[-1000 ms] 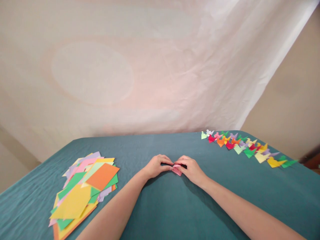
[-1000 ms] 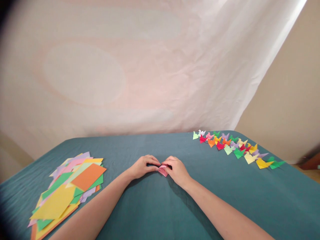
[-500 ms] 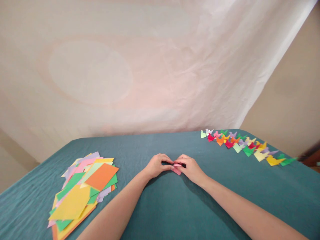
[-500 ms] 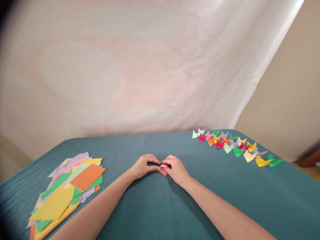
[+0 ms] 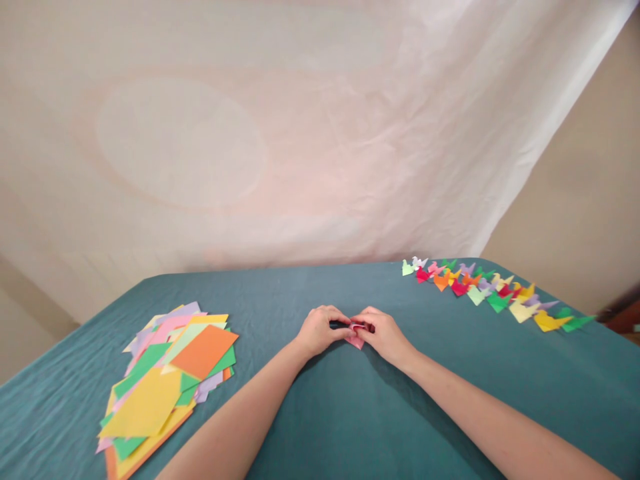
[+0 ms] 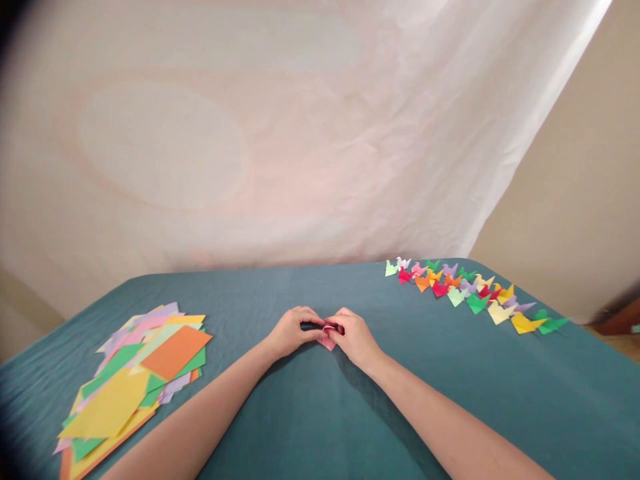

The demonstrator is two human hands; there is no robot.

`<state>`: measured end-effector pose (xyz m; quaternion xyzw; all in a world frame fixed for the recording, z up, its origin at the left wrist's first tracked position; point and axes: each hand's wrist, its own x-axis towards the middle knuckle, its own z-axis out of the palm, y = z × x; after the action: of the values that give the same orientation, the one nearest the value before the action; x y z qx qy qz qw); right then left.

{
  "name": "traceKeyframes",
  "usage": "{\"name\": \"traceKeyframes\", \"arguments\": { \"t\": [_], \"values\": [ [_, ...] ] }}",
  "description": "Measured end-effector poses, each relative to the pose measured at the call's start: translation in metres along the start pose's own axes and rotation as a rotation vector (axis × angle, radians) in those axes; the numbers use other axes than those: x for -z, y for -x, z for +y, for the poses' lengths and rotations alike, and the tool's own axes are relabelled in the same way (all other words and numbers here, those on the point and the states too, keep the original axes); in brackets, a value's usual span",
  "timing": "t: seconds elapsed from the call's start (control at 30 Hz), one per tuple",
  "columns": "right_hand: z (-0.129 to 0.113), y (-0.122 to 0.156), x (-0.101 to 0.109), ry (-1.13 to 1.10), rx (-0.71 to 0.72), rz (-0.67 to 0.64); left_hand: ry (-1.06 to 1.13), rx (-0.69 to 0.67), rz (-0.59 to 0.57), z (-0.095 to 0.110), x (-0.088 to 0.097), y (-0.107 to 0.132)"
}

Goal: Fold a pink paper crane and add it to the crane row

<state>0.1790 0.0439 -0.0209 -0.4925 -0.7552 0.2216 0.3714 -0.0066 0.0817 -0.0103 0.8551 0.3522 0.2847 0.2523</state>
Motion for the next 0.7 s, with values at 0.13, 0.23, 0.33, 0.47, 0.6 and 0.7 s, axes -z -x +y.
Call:
{"name": "traceKeyframes", "arguments": {
  "t": [0.13,0.23,0.33,0.47,0.6,0.7],
  "values": [
    [0.001,0.0,0.006,-0.031,0.01,-0.043,-0.023,0.026,0.027,0.001,-0.004,-0.001],
    [-0.001,0.001,0.012,-0.054,0.019,-0.101,-0.052,0.047,0.062,0.002,-0.007,-0.001],
    [-0.003,0.002,0.016,-0.07,0.026,-0.149,-0.082,0.052,0.088,0.004,-0.01,-0.001],
    [-0.005,0.002,0.017,-0.089,0.024,-0.171,-0.121,0.075,0.112,0.008,-0.012,0.0],
    [-0.005,0.002,0.016,-0.104,0.022,-0.171,-0.142,0.096,0.123,0.011,-0.013,0.001],
    [-0.005,0.002,0.017,-0.106,0.026,-0.167,-0.152,0.104,0.133,0.013,-0.013,0.002]
  ]
}}
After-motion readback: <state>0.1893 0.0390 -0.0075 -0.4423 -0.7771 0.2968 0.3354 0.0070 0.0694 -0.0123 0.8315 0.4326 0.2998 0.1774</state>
